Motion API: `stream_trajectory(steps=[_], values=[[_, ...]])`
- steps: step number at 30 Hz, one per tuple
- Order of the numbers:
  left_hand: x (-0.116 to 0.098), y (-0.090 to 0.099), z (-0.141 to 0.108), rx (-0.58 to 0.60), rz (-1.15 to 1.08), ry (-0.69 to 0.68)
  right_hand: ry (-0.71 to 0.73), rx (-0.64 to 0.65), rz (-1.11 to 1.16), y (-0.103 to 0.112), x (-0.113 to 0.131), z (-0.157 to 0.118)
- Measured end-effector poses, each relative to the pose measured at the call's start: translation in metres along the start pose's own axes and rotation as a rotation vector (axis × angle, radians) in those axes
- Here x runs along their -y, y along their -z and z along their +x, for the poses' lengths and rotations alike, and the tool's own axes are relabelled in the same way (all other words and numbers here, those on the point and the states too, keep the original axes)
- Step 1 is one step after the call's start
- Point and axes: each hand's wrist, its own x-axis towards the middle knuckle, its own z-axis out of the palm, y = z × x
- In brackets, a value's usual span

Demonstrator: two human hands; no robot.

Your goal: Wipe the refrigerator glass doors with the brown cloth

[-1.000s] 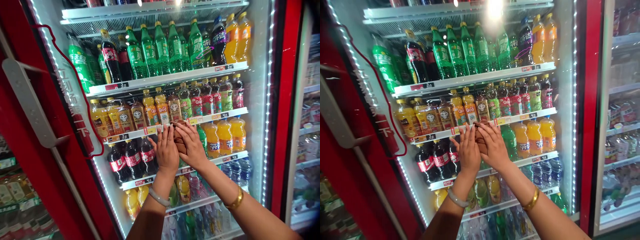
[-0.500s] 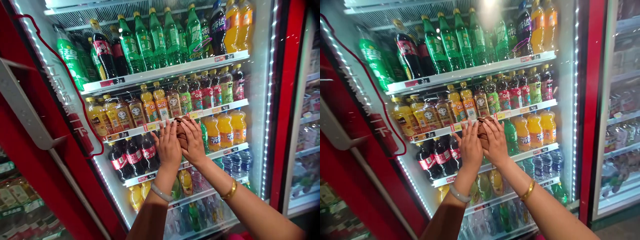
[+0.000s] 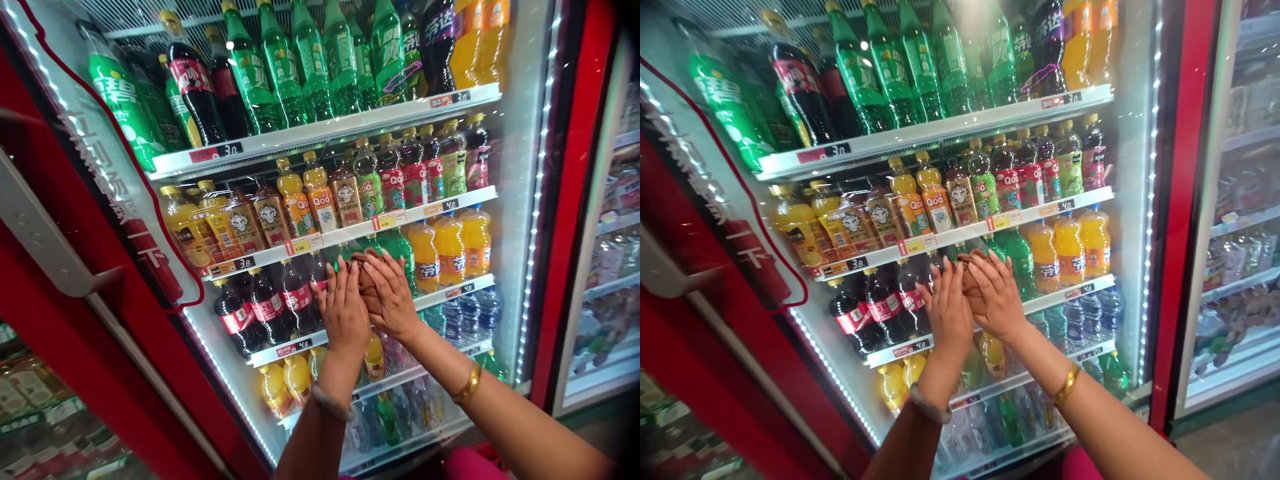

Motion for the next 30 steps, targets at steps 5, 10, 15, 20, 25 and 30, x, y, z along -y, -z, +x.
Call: stream_trajectory(steps=[5, 10, 15, 20, 25, 30], values=[[0.026, 0.027, 0.049, -0.091, -0.085, 0.085, -0.064, -0.040, 0.003, -0.019, 0.026, 0.060], [0.042, 0.032, -0.009, -0.071, -0.058, 0.117, 0.017, 0.029, 0.056, -0.028, 0.046, 0.018], [0.030, 0.019, -0.049, 0.051, -0.038, 0.071, 0.051, 0.062, 0.021, -0.020, 0.033, -0.030], [0.037, 0.030, 0.013, 0.029, -0.077, 0.057, -0.026, -0.039, 0.020, -0.027, 0.034, 0.023], [0.061, 0.052, 0.045, -0.069, -0.099, 0.129, -0.084, -0.069, 0.032, -0.045, 0.061, 0.068], [0.074, 0.055, -0.004, -0.086, -0.091, 0.199, 0.006, 0.033, 0.068, -0.053, 0.080, 0.041]])
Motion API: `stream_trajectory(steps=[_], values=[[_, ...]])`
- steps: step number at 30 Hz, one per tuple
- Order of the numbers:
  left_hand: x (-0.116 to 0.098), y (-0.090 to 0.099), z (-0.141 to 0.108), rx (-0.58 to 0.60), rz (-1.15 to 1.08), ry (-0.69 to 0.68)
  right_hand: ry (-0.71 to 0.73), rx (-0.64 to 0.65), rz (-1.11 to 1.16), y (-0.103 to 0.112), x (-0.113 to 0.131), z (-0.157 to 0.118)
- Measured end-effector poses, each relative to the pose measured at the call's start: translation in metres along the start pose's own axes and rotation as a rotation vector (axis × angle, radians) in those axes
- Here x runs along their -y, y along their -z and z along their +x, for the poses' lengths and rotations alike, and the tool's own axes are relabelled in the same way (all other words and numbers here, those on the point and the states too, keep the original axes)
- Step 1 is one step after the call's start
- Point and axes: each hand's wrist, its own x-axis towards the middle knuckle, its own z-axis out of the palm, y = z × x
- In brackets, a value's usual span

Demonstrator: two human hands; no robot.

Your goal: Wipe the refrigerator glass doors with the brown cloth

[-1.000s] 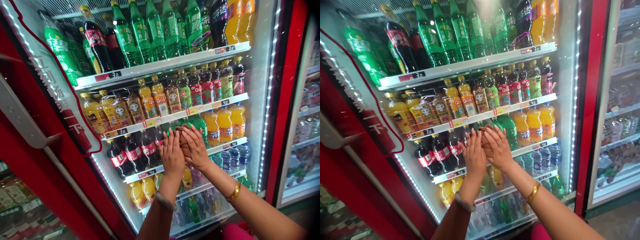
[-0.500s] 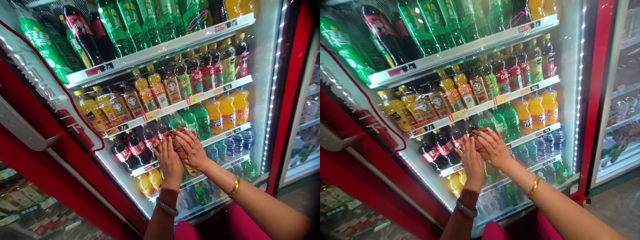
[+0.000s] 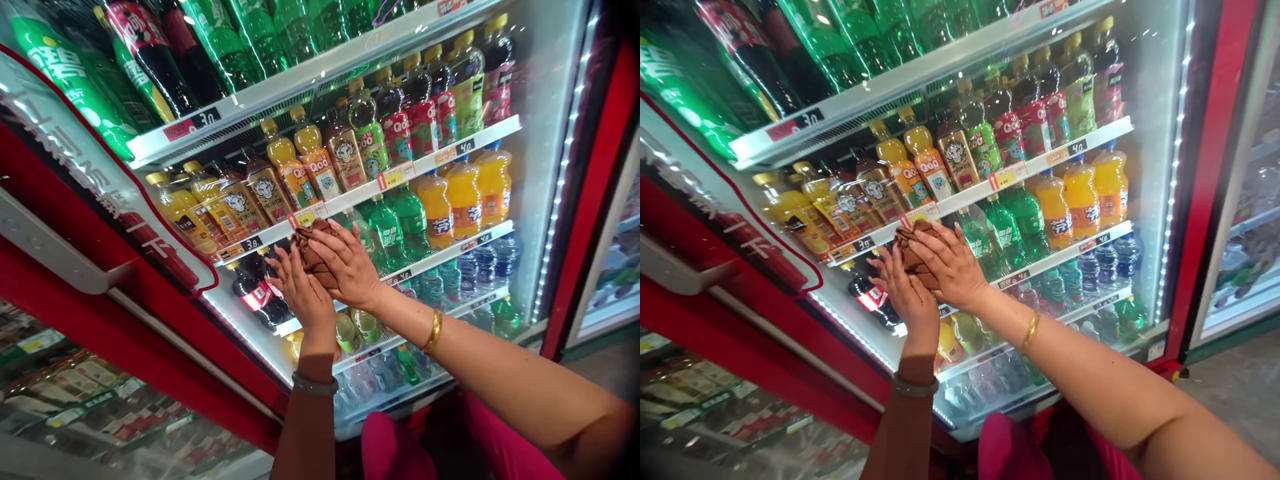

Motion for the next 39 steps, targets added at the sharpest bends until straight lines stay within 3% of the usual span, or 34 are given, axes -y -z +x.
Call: stream_trajectory(steps=[5, 9, 13, 17, 21, 24, 27, 31, 36, 39], values=[[0.005, -0.006, -0.063, 0.044, 0.061, 0.035, 0.071, 0.073, 0.022, 0.002, 0.002, -0.059], [-0.006, -0.017, -0.084, 0.160, 0.085, -0.014, -0.016, 0.079, -0.008, 0.014, -0.004, -0.090], [-0.023, -0.025, -0.056, 0.207, 0.076, -0.083, -0.060, 0.019, -0.016, 0.024, -0.019, -0.076], [-0.028, -0.019, 0.004, 0.139, 0.048, -0.122, -0.040, -0.051, -0.040, 0.023, -0.027, -0.020], [-0.012, 0.002, 0.050, 0.057, 0.046, -0.109, 0.001, -0.087, -0.031, 0.007, -0.014, 0.035], [0.010, 0.021, 0.056, 0.000, 0.058, -0.060, 0.030, -0.082, -0.013, -0.010, 0.009, 0.053], [0.032, 0.034, 0.036, -0.033, 0.067, 0.021, 0.047, -0.012, 0.036, -0.025, 0.032, 0.044], [0.050, 0.041, -0.018, 0.016, 0.081, 0.088, 0.092, 0.055, 0.110, -0.035, 0.052, 0.000], [0.049, 0.031, -0.077, 0.097, 0.093, 0.105, 0.110, 0.076, 0.073, -0.028, 0.050, -0.060], [0.040, 0.023, -0.081, 0.130, 0.080, 0.093, 0.118, 0.099, 0.041, -0.019, 0.040, -0.068]])
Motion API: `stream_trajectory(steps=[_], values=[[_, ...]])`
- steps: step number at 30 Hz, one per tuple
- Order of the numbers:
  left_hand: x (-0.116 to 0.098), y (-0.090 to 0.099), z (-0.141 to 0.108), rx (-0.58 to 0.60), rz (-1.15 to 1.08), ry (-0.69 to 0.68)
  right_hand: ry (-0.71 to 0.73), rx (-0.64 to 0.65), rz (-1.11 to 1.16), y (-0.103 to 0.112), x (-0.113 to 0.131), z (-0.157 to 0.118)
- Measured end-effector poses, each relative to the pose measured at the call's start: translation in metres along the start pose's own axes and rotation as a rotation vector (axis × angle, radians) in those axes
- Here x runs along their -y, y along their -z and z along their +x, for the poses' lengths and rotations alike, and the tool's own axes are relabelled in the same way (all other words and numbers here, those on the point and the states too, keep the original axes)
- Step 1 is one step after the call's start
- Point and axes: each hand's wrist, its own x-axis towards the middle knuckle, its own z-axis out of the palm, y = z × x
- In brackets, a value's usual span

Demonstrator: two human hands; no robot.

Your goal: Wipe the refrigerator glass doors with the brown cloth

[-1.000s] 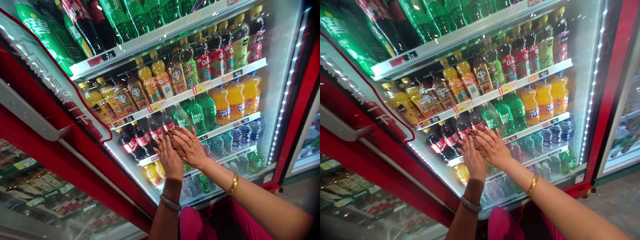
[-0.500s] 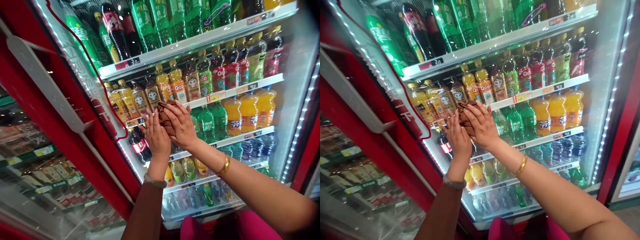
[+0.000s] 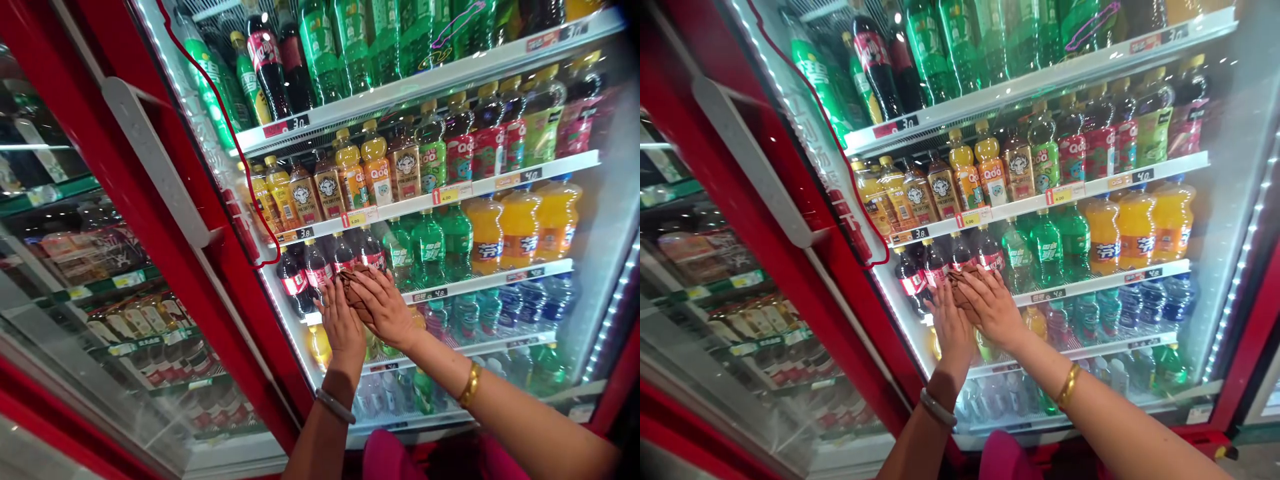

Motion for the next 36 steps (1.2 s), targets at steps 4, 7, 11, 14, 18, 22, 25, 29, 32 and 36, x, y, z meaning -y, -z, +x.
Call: stream_trajectory(steps=[4, 7, 11, 14, 18, 22, 25, 29, 32, 36], values=[[-0.014, 0.008, 0.044, -0.017, -0.039, -0.057, -0.020, -0.058, -0.007, 0.007, -0.013, 0.036], [-0.013, 0.028, 0.094, -0.080, -0.046, -0.088, -0.048, -0.108, 0.013, 0.003, -0.013, 0.086], [0.008, 0.054, 0.131, -0.154, -0.041, -0.078, -0.026, -0.144, 0.038, -0.013, 0.002, 0.136], [0.030, 0.064, 0.122, -0.152, -0.033, -0.025, 0.015, -0.119, 0.065, -0.027, 0.019, 0.139], [0.054, 0.063, 0.076, -0.117, -0.003, 0.050, 0.041, -0.014, 0.108, -0.039, 0.039, 0.110], [0.064, 0.049, 0.021, -0.052, 0.025, 0.105, 0.050, 0.100, 0.102, -0.037, 0.052, 0.063], [0.060, 0.034, -0.009, 0.026, 0.028, 0.101, 0.034, 0.133, 0.062, -0.027, 0.049, 0.025], [0.033, 0.025, -0.018, 0.109, -0.044, 0.051, 0.025, 0.097, 0.034, -0.009, 0.027, -0.001], [0.001, 0.031, -0.003, 0.117, -0.203, -0.049, -0.054, 0.070, 0.038, -0.003, 0.012, 0.010], [-0.027, 0.035, 0.024, 0.107, -0.316, -0.256, -0.093, 0.107, 0.016, -0.011, 0.009, 0.040]])
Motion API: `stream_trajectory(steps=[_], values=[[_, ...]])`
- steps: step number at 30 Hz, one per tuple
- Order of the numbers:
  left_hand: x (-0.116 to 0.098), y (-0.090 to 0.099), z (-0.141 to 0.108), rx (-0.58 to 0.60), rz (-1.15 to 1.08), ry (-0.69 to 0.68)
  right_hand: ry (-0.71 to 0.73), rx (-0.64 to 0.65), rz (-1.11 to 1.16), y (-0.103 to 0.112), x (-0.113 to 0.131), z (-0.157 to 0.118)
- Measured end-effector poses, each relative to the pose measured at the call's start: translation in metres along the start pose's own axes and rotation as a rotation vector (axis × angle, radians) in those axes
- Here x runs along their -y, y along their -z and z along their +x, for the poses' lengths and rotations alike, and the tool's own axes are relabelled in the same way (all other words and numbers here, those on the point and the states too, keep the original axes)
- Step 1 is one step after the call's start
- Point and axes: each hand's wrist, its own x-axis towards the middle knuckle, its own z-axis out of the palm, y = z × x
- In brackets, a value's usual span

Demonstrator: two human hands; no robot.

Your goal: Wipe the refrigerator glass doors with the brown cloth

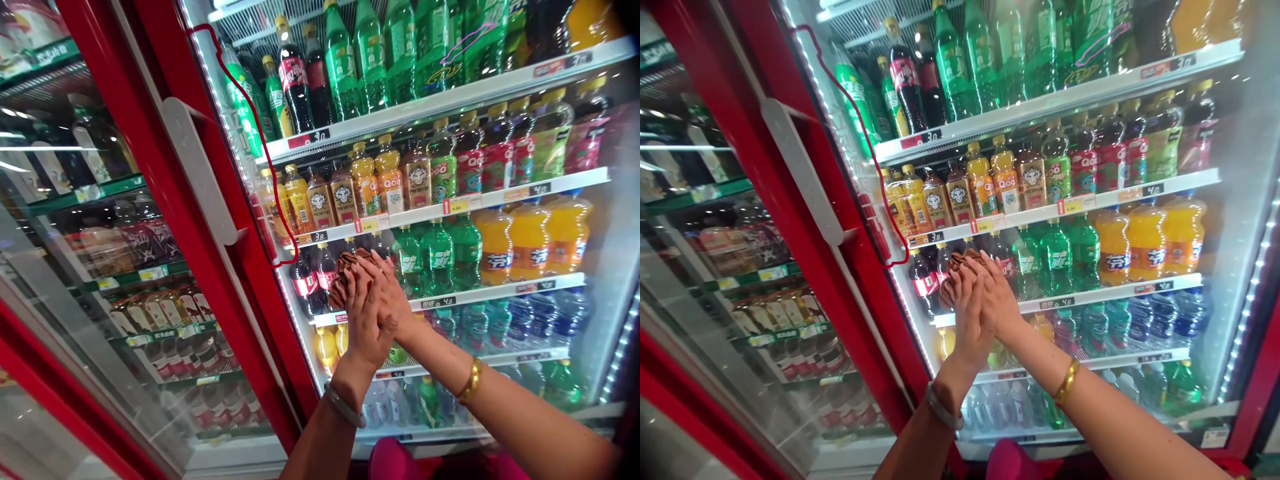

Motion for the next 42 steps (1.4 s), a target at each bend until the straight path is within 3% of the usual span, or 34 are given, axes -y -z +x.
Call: stream_trajectory(steps=[4, 9, 12, 14, 19, 23, 26, 28, 30, 32, 34, 36, 38, 39, 42], values=[[0.012, -0.010, 0.006, -0.048, 0.050, -0.057, 0.009, 0.026, -0.022, 0.006, 0.001, 0.003], [0.026, -0.022, 0.001, -0.129, 0.183, -0.078, 0.193, 0.159, 0.038, 0.063, -0.030, -0.010], [0.017, -0.027, 0.018, -0.180, 0.299, 0.027, 0.199, 0.043, -0.040, 0.093, -0.066, 0.013], [0.010, -0.028, 0.035, -0.184, 0.372, 0.070, 0.157, -0.081, -0.134, 0.101, -0.089, 0.040], [0.009, -0.017, 0.091, -0.114, 0.429, -0.063, 0.091, -0.144, -0.240, 0.094, -0.118, 0.090], [0.006, -0.005, 0.148, -0.164, 0.456, -0.130, 0.084, -0.145, -0.251, 0.088, -0.117, 0.091], [-0.001, -0.009, 0.170, -0.198, 0.450, -0.130, 0.091, -0.169, -0.284, 0.086, -0.117, 0.087], [-0.004, -0.019, 0.160, -0.234, 0.457, -0.123, 0.103, -0.194, -0.297, 0.085, -0.118, 0.086], [-0.003, -0.030, 0.133, -0.248, 0.471, -0.123, 0.109, -0.217, -0.295, 0.084, -0.120, 0.086], [0.002, -0.039, 0.100, -0.219, 0.489, -0.160, 0.106, -0.219, -0.279, 0.083, -0.122, 0.087], [0.008, -0.040, 0.076, -0.101, 0.498, -0.233, 0.097, -0.205, -0.253, 0.083, -0.122, 0.087], [0.011, -0.031, 0.073, 0.035, 0.506, -0.299, 0.081, -0.193, -0.228, 0.083, -0.121, 0.088], [0.009, -0.013, 0.095, 0.073, 0.520, -0.323, 0.067, -0.188, -0.220, 0.083, -0.120, 0.088], [0.006, -0.002, 0.114, 0.048, 0.530, -0.311, 0.063, -0.186, -0.224, 0.083, -0.120, 0.088], [-0.003, 0.023, 0.176, -0.321, 0.541, -0.099, 0.060, -0.187, -0.243, 0.083, -0.120, 0.089]])
